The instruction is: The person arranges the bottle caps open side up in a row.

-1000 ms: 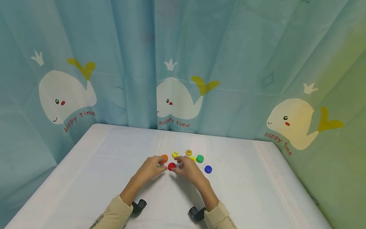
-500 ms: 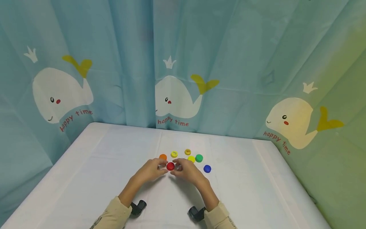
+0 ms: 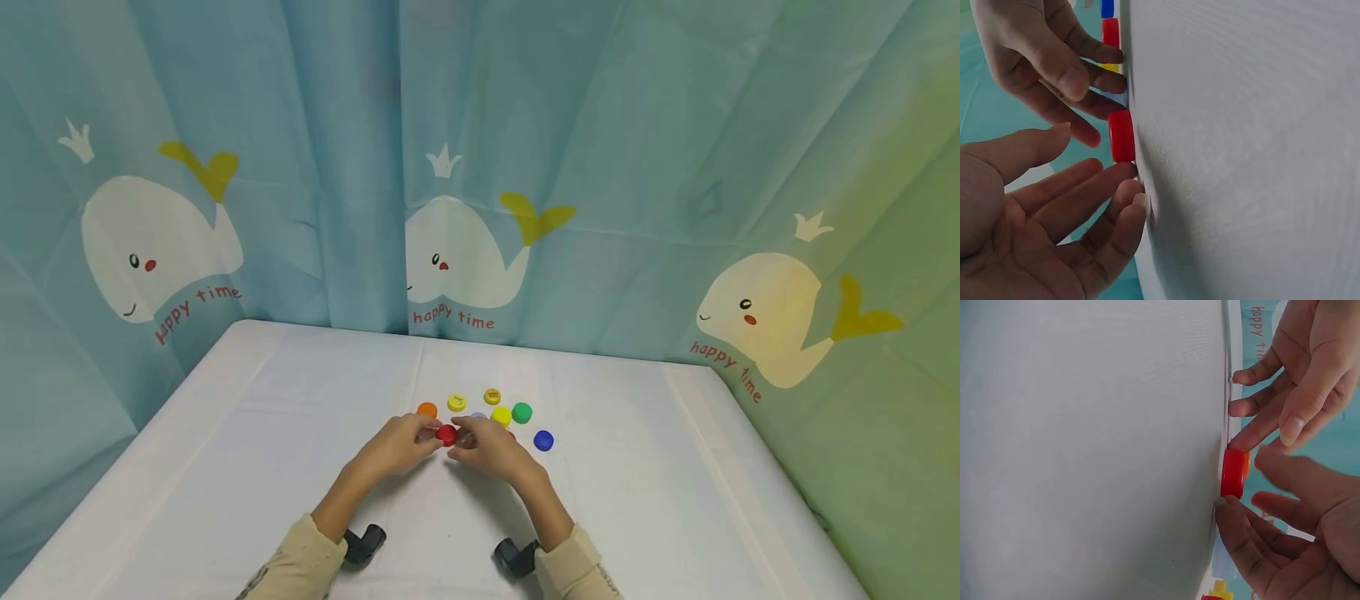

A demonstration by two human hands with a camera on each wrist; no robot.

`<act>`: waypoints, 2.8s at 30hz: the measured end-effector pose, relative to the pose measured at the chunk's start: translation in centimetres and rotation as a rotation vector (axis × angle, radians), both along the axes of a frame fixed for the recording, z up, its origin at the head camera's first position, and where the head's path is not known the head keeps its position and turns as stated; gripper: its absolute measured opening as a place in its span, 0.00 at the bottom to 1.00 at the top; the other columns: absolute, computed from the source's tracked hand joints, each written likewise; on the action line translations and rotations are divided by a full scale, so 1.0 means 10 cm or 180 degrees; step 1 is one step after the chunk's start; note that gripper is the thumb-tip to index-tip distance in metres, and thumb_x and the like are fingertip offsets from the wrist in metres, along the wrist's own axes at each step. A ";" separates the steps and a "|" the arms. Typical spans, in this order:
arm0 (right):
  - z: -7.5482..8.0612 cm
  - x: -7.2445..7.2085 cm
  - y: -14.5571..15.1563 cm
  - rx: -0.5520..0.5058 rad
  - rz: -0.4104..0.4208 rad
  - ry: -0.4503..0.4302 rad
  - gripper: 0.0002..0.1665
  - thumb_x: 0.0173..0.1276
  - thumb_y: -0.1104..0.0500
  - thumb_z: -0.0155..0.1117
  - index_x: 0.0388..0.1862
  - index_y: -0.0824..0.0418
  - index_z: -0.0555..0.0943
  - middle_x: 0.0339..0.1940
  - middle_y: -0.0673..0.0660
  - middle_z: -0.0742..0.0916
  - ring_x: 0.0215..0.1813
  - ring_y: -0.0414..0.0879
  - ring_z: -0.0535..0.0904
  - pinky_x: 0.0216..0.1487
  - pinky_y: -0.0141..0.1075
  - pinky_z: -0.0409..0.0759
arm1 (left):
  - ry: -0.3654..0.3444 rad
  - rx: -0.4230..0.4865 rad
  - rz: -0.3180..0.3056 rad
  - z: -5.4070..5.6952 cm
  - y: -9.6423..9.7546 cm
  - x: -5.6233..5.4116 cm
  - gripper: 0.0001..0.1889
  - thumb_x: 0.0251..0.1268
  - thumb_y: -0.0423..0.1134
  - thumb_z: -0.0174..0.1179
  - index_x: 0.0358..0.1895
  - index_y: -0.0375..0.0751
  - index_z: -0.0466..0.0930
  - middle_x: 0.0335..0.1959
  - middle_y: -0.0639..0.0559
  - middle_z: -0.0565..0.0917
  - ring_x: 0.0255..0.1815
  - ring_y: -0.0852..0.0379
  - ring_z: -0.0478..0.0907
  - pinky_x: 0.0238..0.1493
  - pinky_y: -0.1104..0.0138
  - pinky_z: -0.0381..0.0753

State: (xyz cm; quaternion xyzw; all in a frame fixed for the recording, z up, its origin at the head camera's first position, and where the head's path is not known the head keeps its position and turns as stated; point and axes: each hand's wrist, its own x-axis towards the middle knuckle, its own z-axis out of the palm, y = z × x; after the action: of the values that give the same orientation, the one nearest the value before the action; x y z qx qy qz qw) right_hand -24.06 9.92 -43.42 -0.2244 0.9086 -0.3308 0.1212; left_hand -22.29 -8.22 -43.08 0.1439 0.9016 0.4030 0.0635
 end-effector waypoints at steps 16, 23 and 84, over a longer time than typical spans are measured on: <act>-0.01 0.01 -0.02 -0.0028 -0.0087 0.0255 0.24 0.57 0.67 0.70 0.54 0.69 0.78 0.35 0.53 0.84 0.38 0.43 0.80 0.41 0.32 0.79 | -0.0090 0.0196 0.0013 0.06 -0.02 -0.01 0.13 0.62 0.33 0.59 0.47 0.29 0.81 0.39 0.44 0.84 0.39 0.53 0.83 0.40 0.63 0.80; -0.01 -0.01 -0.01 -0.0008 -0.0121 0.0388 0.22 0.57 0.66 0.70 0.51 0.71 0.79 0.33 0.53 0.84 0.35 0.42 0.79 0.39 0.31 0.79 | -0.0006 0.0198 -0.0087 0.12 -0.04 0.01 0.15 0.62 0.35 0.59 0.47 0.26 0.81 0.38 0.45 0.84 0.34 0.57 0.81 0.39 0.63 0.80; 0.38 0.20 0.13 -0.0941 -0.0026 -0.0119 0.14 0.66 0.58 0.63 0.41 0.69 0.81 0.31 0.60 0.85 0.28 0.45 0.80 0.33 0.33 0.80 | -0.0051 0.1338 -0.0395 0.20 -0.09 0.07 0.13 0.62 0.37 0.62 0.43 0.29 0.83 0.30 0.43 0.83 0.28 0.45 0.81 0.28 0.66 0.81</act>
State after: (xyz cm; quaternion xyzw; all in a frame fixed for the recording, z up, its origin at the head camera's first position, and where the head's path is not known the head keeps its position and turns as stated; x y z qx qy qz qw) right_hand -22.05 11.18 -39.63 -0.2299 0.8484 -0.4656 0.1025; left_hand -21.62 -9.17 -41.11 0.2060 0.7866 0.5785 0.0640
